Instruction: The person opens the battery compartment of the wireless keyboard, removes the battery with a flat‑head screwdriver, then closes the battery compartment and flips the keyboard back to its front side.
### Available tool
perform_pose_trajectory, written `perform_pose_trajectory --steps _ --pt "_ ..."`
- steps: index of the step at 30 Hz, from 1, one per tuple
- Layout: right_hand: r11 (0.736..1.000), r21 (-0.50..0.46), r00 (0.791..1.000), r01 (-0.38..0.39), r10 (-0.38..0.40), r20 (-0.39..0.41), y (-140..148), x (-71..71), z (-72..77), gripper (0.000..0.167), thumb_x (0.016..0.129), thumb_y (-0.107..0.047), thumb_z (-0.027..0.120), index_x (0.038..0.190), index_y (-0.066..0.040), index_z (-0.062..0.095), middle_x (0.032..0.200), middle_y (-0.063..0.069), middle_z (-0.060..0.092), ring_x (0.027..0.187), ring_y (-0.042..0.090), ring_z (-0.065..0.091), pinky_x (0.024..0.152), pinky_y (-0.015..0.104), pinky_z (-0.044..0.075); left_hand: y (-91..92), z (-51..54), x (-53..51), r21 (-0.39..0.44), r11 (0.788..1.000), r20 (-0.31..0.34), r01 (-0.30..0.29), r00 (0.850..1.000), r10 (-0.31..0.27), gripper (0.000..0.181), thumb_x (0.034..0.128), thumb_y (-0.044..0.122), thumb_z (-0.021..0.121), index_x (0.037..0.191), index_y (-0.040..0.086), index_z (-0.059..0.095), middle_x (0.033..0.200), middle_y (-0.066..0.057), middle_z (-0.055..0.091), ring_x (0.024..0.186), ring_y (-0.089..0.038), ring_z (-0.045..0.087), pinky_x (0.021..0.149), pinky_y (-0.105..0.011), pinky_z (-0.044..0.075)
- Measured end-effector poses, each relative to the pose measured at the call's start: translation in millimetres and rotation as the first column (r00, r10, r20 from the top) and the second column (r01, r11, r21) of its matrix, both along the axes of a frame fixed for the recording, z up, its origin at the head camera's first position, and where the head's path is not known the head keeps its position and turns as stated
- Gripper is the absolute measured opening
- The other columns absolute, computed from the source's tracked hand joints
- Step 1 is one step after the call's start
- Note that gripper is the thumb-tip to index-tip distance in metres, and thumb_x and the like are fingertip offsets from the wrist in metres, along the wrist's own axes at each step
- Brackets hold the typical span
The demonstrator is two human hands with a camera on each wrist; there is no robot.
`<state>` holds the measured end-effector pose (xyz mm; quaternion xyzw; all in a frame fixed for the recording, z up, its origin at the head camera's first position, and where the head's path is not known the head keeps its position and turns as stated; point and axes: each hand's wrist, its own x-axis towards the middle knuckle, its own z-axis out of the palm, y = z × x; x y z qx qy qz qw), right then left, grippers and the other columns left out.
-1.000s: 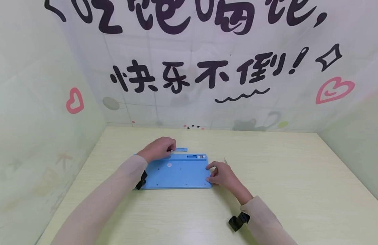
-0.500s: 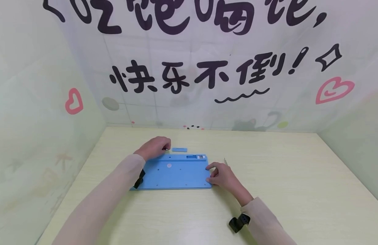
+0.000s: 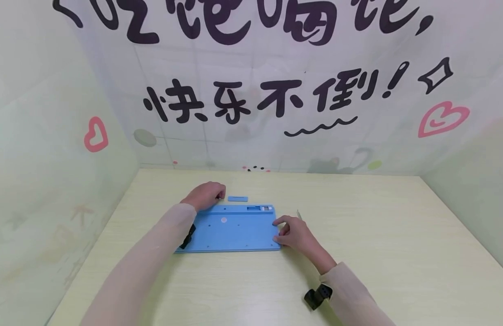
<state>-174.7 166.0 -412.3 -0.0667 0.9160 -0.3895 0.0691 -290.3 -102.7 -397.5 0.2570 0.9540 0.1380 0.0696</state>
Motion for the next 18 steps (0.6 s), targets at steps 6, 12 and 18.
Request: perform_pose_trajectory --steps 6,12,18 --pt "1.000 -0.004 1.000 -0.001 0.001 -0.003 -0.1 0.8 0.3 0.030 0.075 -0.003 0.073 0.104 -0.002 0.064 0.070 0.002 0.056 0.061 0.014 0.051 0.054 0.026 0.045 -0.1 -4.0 -3.7 0.012 1.000 -0.007 -0.023 1.000 0.023 0.017 0.0859 -0.004 0.056 0.086 0.012 0.062 0.089 -0.001 0.061 0.078 -0.017 0.051 0.075 -0.031 0.046" --pt "1.000 -0.017 1.000 0.005 -0.005 -0.004 -0.2 1.5 0.9 0.031 0.075 -0.002 0.073 0.104 -0.003 0.064 0.070 0.002 0.057 0.062 0.014 0.051 0.054 0.026 0.045 -1.1 -6.3 -4.9 0.038 0.999 -0.004 -0.026 1.000 0.026 0.013 0.0860 -0.002 0.058 0.088 0.010 0.063 0.090 -0.003 0.060 0.079 -0.019 0.050 0.077 -0.032 0.046" --pt "1.000 -0.022 1.000 0.000 -0.001 -0.006 0.4 1.6 -0.4 0.031 0.075 -0.002 0.073 0.104 -0.002 0.064 0.071 0.002 0.057 0.062 0.014 0.051 0.054 0.027 0.045 -1.9 -7.8 -3.6 0.031 0.999 0.004 -0.023 1.000 0.023 0.012 0.0866 0.000 0.059 0.091 0.011 0.062 0.092 -0.003 0.059 0.081 -0.018 0.050 0.077 -0.032 0.046"
